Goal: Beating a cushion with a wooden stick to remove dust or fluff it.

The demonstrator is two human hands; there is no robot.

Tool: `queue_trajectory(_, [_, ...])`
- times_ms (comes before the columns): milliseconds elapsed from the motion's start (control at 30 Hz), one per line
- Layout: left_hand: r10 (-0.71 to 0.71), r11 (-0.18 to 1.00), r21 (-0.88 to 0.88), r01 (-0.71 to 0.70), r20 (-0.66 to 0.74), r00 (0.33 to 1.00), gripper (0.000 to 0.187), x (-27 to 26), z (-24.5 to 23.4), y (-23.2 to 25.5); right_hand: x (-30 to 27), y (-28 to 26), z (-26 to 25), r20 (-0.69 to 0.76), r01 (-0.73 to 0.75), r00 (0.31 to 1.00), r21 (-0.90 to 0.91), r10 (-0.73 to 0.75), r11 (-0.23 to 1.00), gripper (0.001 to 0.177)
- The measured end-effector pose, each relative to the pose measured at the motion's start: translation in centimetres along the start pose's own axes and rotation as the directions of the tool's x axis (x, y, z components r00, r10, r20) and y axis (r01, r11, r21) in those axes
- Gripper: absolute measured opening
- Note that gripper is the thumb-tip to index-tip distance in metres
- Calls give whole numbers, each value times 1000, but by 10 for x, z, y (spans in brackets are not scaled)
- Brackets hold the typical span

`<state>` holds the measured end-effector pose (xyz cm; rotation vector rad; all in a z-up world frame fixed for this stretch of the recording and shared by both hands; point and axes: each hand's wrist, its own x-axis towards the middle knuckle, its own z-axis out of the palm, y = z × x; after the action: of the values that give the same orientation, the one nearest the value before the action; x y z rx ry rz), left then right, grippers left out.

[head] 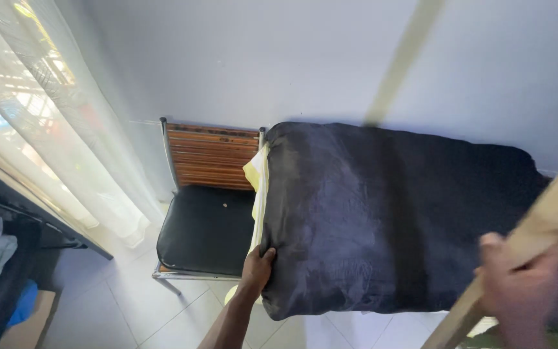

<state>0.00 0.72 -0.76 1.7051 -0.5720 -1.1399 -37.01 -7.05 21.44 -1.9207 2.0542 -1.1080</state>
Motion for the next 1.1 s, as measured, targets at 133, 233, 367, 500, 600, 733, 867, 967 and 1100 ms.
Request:
queue_trajectory(133, [-1, 999, 41, 3, -66, 998, 61, 25, 10, -55, -131, 221, 162, 683, 147, 714, -361, 154, 921, 99])
queue_trajectory(233, [-124, 989, -75, 127, 51, 991, 79, -7, 6, -17, -108, 72, 83, 673, -363, 566, -316, 477, 876, 68])
queue_trajectory(367, [-70, 989, -120, 91, 168, 983, 89, -14, 10, -19, -64, 10, -13, 578, -390, 696, -193, 425, 900, 62])
queue_trajectory(500, [-168, 981, -77, 177, 119, 979, 83, -35, 12, -13, -44, -12, -69, 259, -188, 962, 390, 89, 901, 54])
queue_trajectory(600, [12, 1000, 28, -11, -15, 1000, 77, -12, 21, -49, -77, 55, 40, 243, -98, 970, 265, 32, 959, 55])
queue_trajectory(733, [-125, 990, 69, 120, 76, 989, 82, -47, 7, 1, -160, 79, 97, 711, -193, 622, -267, 328, 944, 74])
queue_trajectory(867, [222, 974, -65, -217, 79, 972, 83, -30, 9, -60, -93, -1, 38, 659, -207, 701, -177, 272, 962, 64])
queue_trajectory(967, [-114, 985, -103, 135, 189, 975, 77, -60, -6, 3, -79, -31, -29, 507, -272, 830, 2, 234, 962, 52])
queue_trajectory(1100, [-120, 980, -146, 138, 125, 985, 70, -46, 13, -59, -90, -11, -5, 276, -133, 960, 336, 37, 933, 45])
